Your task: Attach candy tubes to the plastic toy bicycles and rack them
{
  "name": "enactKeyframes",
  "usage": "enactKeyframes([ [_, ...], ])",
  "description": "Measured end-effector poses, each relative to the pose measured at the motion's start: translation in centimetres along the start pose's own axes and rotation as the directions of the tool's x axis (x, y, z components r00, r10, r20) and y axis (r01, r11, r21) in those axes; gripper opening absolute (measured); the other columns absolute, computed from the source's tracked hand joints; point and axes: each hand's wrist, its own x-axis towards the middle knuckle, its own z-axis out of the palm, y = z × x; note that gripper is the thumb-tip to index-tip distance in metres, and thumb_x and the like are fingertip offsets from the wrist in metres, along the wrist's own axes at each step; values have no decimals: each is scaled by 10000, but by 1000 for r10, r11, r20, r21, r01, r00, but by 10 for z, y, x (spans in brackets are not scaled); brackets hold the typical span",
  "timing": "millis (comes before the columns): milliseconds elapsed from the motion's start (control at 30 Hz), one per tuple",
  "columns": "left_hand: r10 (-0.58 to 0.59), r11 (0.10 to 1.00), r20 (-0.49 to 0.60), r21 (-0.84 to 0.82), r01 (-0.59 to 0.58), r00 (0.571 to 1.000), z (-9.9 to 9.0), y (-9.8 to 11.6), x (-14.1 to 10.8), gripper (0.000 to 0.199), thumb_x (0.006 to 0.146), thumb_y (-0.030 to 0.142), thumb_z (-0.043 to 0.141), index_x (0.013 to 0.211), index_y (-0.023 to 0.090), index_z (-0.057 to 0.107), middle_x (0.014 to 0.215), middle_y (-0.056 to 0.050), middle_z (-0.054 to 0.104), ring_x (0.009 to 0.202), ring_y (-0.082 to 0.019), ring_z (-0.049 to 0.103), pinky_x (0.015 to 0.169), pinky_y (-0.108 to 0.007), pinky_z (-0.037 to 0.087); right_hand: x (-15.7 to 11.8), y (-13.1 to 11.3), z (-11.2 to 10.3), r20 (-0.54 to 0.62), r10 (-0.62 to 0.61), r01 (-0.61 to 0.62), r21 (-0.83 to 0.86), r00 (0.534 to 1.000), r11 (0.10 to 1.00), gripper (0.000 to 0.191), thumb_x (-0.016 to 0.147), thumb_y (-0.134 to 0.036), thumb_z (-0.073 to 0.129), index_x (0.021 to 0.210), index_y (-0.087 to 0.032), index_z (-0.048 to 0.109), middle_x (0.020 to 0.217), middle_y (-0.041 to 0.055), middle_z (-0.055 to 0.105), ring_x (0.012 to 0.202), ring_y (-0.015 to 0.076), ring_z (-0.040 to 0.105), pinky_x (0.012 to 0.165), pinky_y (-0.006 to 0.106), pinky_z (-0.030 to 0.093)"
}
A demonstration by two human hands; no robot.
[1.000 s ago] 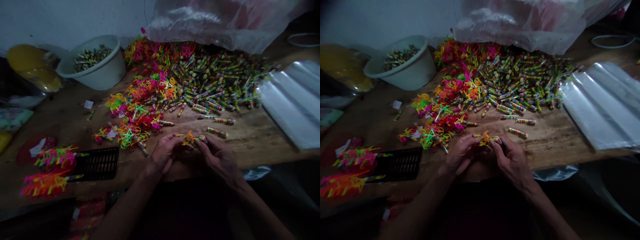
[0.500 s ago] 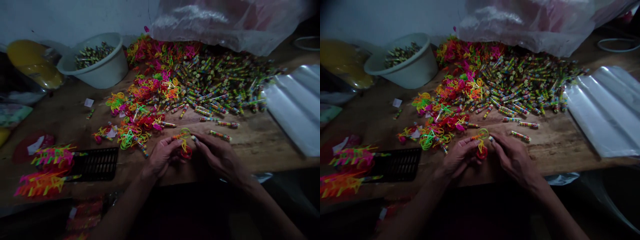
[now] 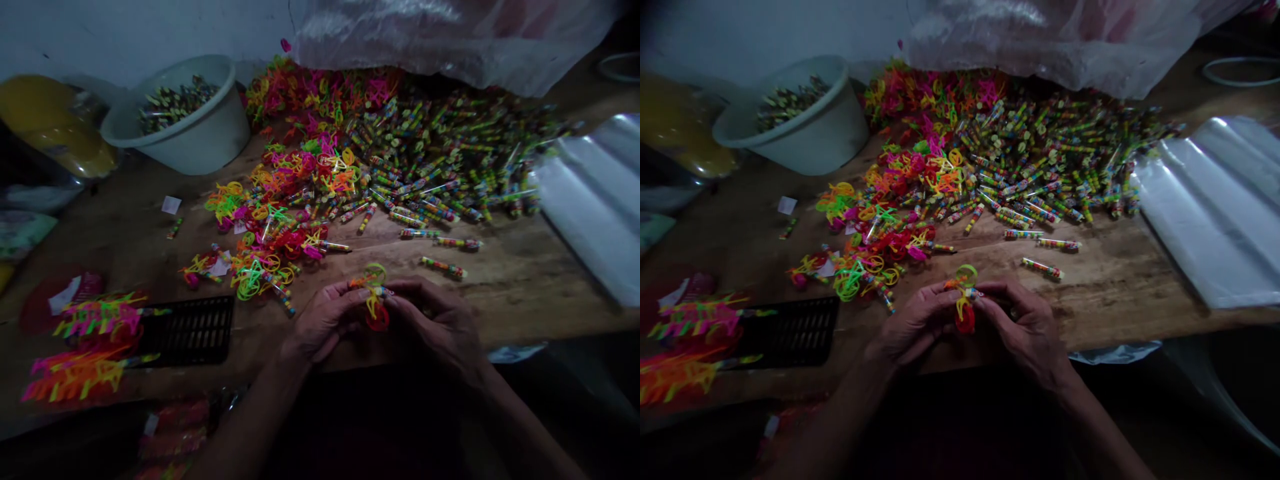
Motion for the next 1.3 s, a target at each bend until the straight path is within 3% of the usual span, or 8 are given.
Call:
enactKeyframes([
  [200,-73,997,16,-1,73,997,0,1,-1,228,800,226,589,969,85,648,741,-67,651,593,-121,611,561,-246,540,-5,9,-2,76,-137,142,-62,988,988,91,859,-233,556,940,-235,598,859,-3,627,787,132,597,699,240,471],
  [433,-53,990,-180,117,75,982,8,-6,-3,268,694,269,683,844,55,622,641,-62,638,511,-123,601,481,-218,516,-6,-1,-7,284,-215,306,-328,934,894,53,886,-199,480,898,-195,531,754,2,594,641,113,558,584,228,432],
  [633,58,943,-251,331,29,966,-3,-1,-5,314,713,384,625,844,104,568,641,-55,636,486,-151,598,426,-252,486,-2,11,-10,148,-209,250,-364,967,897,246,883,-275,503,1124,-228,499,963,38,637,820,144,623,702,251,497],
  [733,289,679,-380,728,91,879,-16,18,-19,222,759,357,568,762,135,584,608,-27,615,486,-135,573,441,-227,431,10,17,-15,24,-351,305,-553,936,775,351,876,-249,483,1222,-196,466,1039,78,621,868,183,616,727,300,498],
  [900,631,2,-319,912,410,707,-30,35,-45,171,799,244,562,936,168,629,813,-46,663,728,-197,628,639,-297,451,35,17,-5,233,-412,428,-765,881,482,277,853,-133,414,1078,-144,575,934,107,626,852,237,569,736,380,469],
  [1000,730,-154,-246,850,504,638,-34,29,-52,312,821,171,525,1132,187,550,1083,-71,620,796,-204,638,616,-298,465,39,19,-3,238,-450,462,-736,861,495,228,877,-161,418,1018,-157,598,917,97,612,835,222,541,727,375,454],
  [1100,782,-270,-65,861,431,619,-34,28,-48,305,855,151,461,1144,220,531,1160,-50,578,838,-182,632,624,-283,483,28,23,-15,150,-528,453,-732,836,508,229,869,-201,468,1066,-180,583,970,88,603,855,214,543,734,366,455],
  [1300,767,-407,193,884,232,611,-22,46,1,226,842,206,509,1055,193,583,1183,-61,573,1145,-251,488,962,-407,424,5,27,-29,131,-383,337,-770,915,542,288,904,-310,411,1136,-229,562,1041,92,578,844,186,600,637,275,506],
])
